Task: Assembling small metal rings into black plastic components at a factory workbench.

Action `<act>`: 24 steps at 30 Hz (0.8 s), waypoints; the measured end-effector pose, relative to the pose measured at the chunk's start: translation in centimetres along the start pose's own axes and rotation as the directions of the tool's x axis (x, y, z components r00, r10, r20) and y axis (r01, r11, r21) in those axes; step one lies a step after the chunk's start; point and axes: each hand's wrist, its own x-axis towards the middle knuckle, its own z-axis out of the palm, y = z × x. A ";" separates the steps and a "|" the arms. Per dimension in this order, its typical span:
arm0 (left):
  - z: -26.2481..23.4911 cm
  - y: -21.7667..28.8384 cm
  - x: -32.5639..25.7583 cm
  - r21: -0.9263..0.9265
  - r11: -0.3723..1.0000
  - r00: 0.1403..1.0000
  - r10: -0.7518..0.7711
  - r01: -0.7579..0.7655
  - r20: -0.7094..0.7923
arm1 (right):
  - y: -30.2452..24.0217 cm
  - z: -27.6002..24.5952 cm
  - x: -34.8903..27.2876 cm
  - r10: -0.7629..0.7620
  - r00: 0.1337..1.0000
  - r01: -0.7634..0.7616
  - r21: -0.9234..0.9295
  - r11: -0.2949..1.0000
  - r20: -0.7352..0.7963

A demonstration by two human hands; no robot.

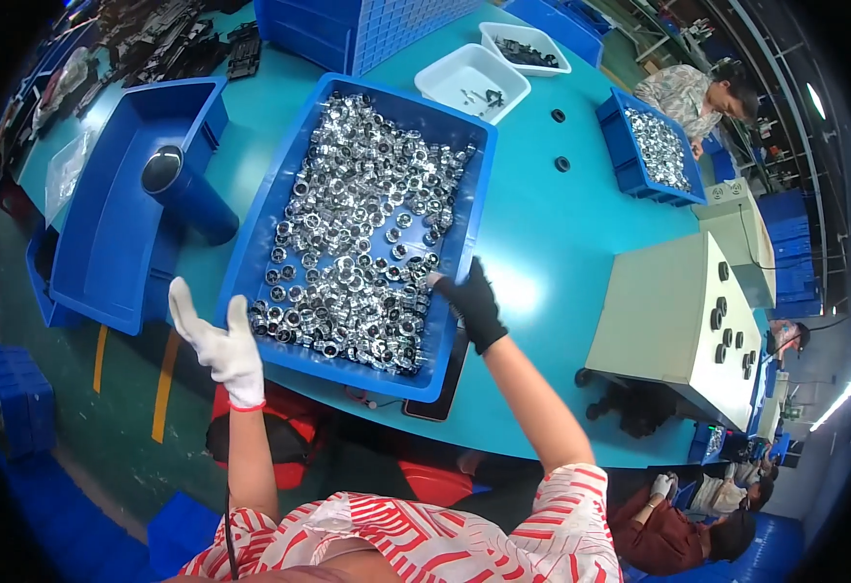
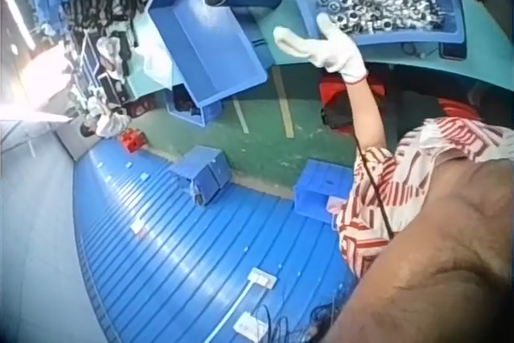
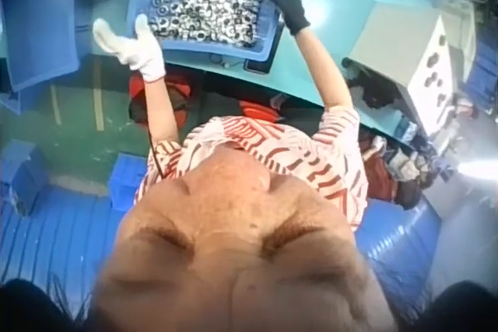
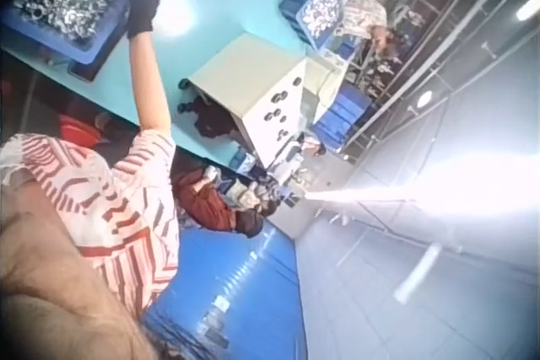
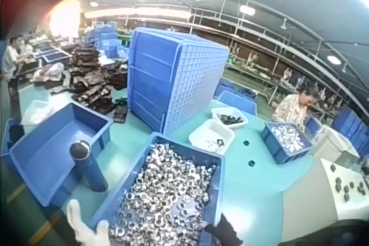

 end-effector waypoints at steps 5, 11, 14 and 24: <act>-0.2 -3.4 0.7 -0.373 0.485 0.612 -0.645 0.791 0.458 | -1.2 1.8 -1.7 -0.012 0.999 0.016 0.097 0.995 -0.046; -0.7 -3.2 1.2 -0.385 0.419 0.568 -0.613 0.823 0.548 | -0.4 2.4 -2.5 -0.139 0.970 0.126 -0.074 0.989 -0.198; -2.9 -1.6 0.9 -0.488 0.418 0.636 -0.605 0.766 0.480 | -0.8 2.2 -5.5 -0.180 0.955 0.184 -0.007 0.983 -0.234; -6.0 1.3 2.5 -0.659 0.502 0.826 -0.400 0.560 0.397 | -4.1 1.1 -8.6 -0.268 0.914 0.295 0.047 0.954 -0.304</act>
